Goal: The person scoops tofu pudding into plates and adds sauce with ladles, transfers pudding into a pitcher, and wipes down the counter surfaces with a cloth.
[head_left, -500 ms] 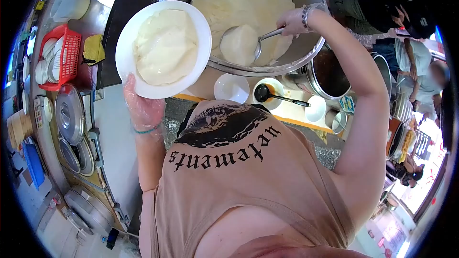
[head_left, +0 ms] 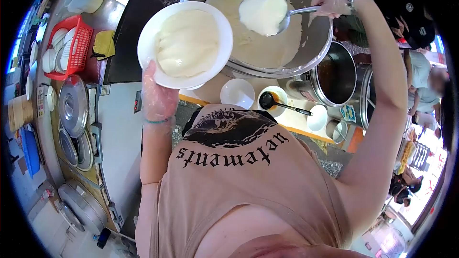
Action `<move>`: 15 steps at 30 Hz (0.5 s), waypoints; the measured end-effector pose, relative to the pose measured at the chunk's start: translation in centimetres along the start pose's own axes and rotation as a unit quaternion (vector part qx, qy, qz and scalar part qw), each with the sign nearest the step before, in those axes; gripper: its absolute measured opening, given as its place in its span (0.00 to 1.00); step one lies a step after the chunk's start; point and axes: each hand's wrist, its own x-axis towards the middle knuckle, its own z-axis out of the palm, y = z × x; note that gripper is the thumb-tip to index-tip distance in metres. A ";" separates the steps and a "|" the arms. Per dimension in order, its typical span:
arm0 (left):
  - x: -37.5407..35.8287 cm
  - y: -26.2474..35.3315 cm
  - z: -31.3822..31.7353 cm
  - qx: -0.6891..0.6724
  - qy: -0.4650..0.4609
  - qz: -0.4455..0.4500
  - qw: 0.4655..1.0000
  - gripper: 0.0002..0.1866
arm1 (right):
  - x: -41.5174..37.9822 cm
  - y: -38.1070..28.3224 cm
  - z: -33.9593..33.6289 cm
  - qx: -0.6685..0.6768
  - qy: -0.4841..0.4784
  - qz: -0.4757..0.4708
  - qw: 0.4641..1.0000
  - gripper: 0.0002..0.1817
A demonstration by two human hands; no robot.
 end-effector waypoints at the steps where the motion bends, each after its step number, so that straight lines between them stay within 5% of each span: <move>1: 0.1 0.0 0.1 0.001 -0.034 -0.006 0.999 0.25 | -0.6 -0.1 -0.5 -0.030 0.012 -0.003 0.999 0.16; 13: 1.0 -1.0 1.5 0.057 -0.142 -0.054 0.987 0.28 | -6.5 -4.0 -3.6 0.036 0.095 -0.024 0.995 0.13; 15: 0.8 -1.5 2.2 0.054 -0.145 -0.060 0.986 0.28 | -8.0 -5.8 -4.4 0.028 -0.004 -0.045 0.999 0.19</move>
